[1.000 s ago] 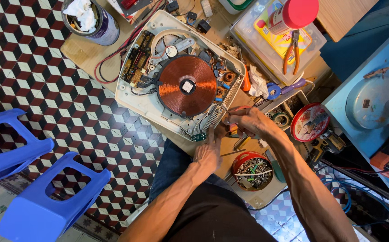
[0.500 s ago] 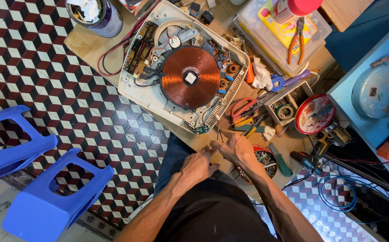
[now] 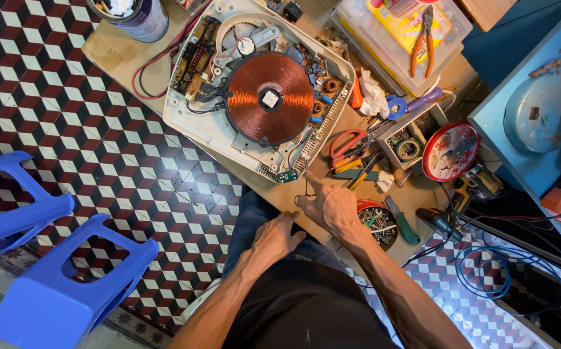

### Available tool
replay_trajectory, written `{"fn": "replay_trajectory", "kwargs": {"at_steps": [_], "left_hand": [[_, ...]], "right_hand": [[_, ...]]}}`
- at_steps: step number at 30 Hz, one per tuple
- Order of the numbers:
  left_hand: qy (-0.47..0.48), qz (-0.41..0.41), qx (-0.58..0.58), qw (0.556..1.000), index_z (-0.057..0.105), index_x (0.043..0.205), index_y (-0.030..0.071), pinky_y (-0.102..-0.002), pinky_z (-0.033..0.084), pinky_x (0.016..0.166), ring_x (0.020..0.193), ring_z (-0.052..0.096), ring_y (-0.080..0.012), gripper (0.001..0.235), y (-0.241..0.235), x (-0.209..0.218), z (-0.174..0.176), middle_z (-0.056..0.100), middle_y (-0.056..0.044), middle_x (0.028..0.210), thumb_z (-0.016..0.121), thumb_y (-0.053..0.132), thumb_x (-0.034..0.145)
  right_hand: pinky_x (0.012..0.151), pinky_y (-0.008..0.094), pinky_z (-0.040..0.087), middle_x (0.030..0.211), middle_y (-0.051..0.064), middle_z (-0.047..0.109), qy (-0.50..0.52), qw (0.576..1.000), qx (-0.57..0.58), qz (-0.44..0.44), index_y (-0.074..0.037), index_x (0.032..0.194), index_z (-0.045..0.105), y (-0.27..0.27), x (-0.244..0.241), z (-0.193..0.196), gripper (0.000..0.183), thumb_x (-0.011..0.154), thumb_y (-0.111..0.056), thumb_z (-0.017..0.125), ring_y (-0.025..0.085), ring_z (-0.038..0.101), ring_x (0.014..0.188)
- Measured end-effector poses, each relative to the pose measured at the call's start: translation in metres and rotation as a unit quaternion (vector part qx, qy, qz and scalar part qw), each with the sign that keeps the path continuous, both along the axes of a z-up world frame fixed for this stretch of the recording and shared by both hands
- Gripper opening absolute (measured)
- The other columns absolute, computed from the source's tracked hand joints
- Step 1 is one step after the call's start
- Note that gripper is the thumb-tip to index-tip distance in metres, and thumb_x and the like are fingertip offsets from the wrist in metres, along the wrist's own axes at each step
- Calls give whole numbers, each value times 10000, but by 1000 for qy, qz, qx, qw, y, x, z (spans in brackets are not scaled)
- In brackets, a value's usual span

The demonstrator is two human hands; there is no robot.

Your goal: The person works on an open electronic device containing a large copper coil, using pliers to adjust components and a cordless drill to fasten screws. They repeatedly reposition the device and use their hands to hold and align parts during the repair.

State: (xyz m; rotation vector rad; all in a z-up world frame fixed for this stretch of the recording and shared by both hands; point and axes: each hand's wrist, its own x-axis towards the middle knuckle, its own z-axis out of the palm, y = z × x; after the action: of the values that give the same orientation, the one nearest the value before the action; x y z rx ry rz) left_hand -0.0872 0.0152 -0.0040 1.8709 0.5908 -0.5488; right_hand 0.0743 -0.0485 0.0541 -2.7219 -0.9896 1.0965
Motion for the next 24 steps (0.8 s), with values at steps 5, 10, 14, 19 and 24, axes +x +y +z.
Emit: {"fn": "replay_trajectory", "kwargs": {"at_steps": [5,10,14,19,24], "left_hand": [[-42,29,-3,999,575,1363,27,-469,510,990,1194,621,-398,586,-13,-4,-14,621,-206,1348,725,298,865],[-28,39,11,999,561,1370,32,-469,494,1001,1218,609,-384,605,-10,-3,-19,615,-194,1359,733,301,856],[-43,61,27,997,578,1350,17,-463,499,985,1213,608,-390,585,3,-4,-12,619,-205,1357,735,300,862],[42,103,-49,993,619,1380,62,-391,543,979,1131,703,-332,530,11,11,5,730,-239,1192,665,363,946],[-75,322,-428,842,608,1363,-9,-338,572,912,1055,708,-238,451,10,62,19,718,-164,1238,587,258,1000]], "right_hand": [[533,487,519,617,180,677,-36,988,-60,140,-192,1490,509,-7,22,0,726,805,-388,650,347,667,545],[566,462,531,685,123,706,-68,954,-121,267,-176,1371,602,0,43,1,607,782,-302,673,292,678,615],[583,427,519,705,80,663,-1,960,-181,212,-124,1210,737,12,52,5,517,826,-469,704,254,663,648],[531,283,434,568,53,564,293,922,59,-246,-146,1458,592,-23,50,34,686,826,-397,689,144,611,540],[490,251,364,565,51,485,605,516,407,-450,-33,1573,410,-95,9,48,715,960,-350,595,93,422,451]]}}
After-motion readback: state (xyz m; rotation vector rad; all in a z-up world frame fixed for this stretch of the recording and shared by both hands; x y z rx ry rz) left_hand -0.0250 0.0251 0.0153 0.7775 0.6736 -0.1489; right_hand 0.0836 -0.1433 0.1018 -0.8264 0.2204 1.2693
